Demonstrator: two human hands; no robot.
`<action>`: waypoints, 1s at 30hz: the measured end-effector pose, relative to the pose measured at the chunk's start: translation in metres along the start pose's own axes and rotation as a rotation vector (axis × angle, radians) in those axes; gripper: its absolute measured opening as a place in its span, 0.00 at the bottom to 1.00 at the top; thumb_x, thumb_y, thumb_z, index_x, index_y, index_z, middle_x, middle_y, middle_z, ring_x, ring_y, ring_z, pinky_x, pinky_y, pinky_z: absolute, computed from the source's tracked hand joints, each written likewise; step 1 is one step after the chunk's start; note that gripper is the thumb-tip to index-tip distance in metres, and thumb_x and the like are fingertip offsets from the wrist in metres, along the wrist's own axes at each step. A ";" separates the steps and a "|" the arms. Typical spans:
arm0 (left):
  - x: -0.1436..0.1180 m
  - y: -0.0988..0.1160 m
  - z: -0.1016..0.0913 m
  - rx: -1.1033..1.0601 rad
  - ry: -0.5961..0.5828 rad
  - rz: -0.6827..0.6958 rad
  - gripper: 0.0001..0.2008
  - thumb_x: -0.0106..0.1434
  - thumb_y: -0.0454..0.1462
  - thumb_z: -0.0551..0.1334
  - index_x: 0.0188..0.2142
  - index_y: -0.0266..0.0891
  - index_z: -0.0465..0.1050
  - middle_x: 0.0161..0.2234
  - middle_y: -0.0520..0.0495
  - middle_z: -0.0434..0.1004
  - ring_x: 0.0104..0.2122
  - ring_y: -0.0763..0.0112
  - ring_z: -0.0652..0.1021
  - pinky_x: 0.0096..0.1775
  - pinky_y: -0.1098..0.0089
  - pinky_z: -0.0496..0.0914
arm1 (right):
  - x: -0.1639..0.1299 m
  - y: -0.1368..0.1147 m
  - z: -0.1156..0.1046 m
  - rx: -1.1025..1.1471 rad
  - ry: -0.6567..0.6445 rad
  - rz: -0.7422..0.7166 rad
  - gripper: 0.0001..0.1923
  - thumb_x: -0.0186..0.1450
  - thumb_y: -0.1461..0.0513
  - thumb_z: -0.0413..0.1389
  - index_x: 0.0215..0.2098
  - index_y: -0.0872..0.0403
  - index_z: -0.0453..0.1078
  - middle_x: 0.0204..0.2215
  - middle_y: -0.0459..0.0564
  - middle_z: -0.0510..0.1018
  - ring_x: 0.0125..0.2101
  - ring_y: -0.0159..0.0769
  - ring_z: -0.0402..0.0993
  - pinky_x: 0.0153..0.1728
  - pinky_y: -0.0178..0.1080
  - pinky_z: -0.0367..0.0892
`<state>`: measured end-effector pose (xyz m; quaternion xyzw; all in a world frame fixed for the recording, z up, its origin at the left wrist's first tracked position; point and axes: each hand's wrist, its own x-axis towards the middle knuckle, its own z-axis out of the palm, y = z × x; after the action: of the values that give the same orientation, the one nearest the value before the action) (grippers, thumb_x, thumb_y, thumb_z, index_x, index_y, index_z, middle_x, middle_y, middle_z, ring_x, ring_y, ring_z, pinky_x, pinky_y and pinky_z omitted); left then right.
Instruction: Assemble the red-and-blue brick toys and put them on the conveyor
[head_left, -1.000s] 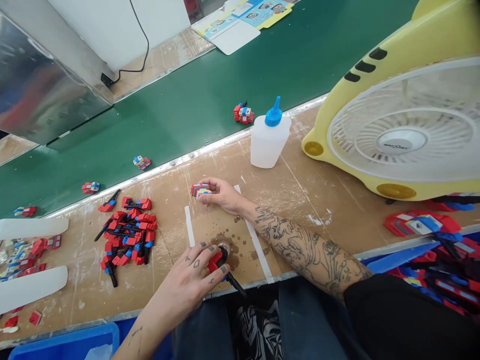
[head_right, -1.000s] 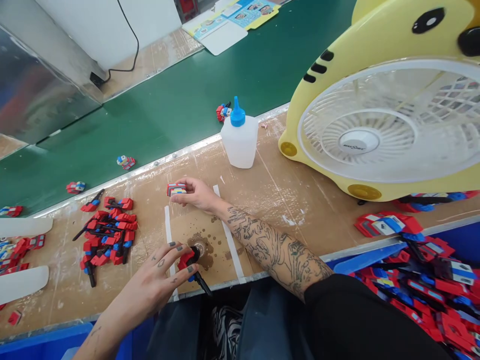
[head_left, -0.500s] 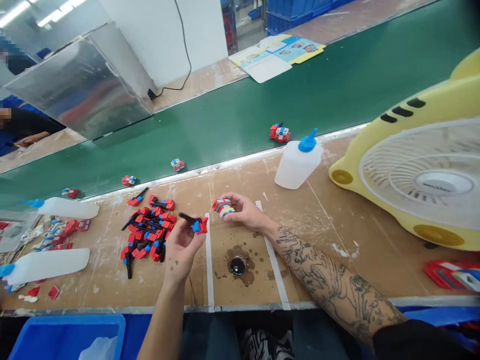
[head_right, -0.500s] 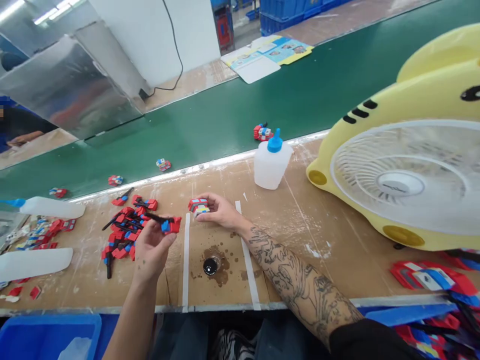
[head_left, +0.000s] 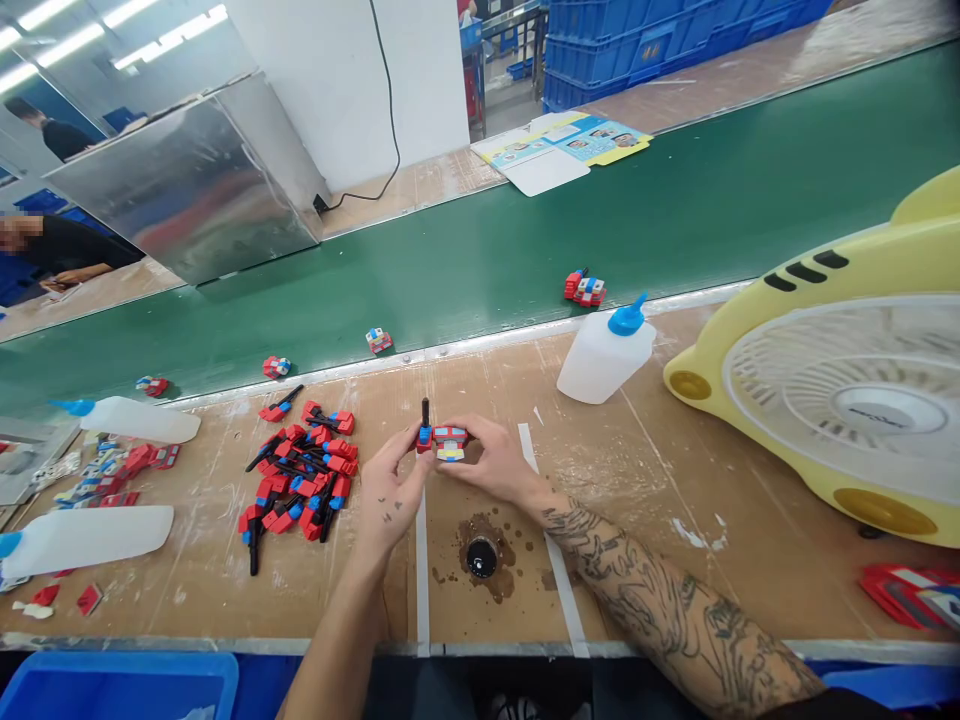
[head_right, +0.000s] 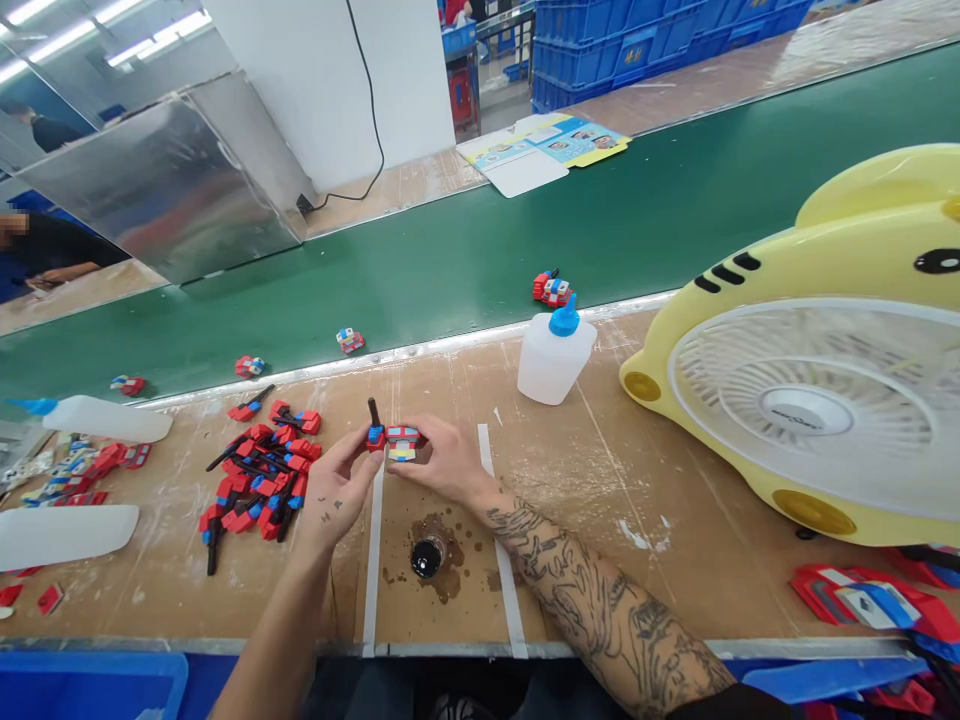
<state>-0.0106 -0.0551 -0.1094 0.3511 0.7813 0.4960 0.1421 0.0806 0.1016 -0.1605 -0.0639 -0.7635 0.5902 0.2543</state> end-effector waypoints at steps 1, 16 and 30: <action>-0.003 0.004 0.007 0.001 0.013 -0.005 0.22 0.63 0.39 0.64 0.56 0.41 0.71 0.53 0.40 0.75 0.53 0.58 0.75 0.56 0.58 0.68 | -0.001 -0.002 0.001 -0.068 0.036 -0.048 0.20 0.59 0.56 0.66 0.49 0.50 0.71 0.41 0.52 0.77 0.39 0.43 0.74 0.42 0.44 0.69; 0.051 0.001 0.015 -0.783 0.213 -0.175 0.26 0.42 0.40 0.74 0.42 0.40 0.74 0.37 0.49 0.76 0.37 0.69 0.77 0.46 0.68 0.71 | -0.001 -0.001 0.006 -0.224 0.206 -0.066 0.36 0.58 0.52 0.67 0.59 0.52 0.60 0.41 0.53 0.74 0.36 0.41 0.72 0.39 0.43 0.71; 0.061 0.018 -0.027 -1.056 0.009 -0.236 0.33 0.40 0.49 0.72 0.46 0.41 0.74 0.40 0.43 0.76 0.39 0.62 0.77 0.46 0.62 0.73 | 0.037 0.004 0.005 -0.033 0.176 0.330 0.14 0.62 0.55 0.61 0.43 0.52 0.70 0.29 0.45 0.76 0.29 0.37 0.72 0.33 0.39 0.66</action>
<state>-0.0622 -0.0265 -0.0738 0.1397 0.4606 0.8033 0.3508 0.0460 0.1130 -0.1536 -0.2440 -0.7270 0.6034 0.2188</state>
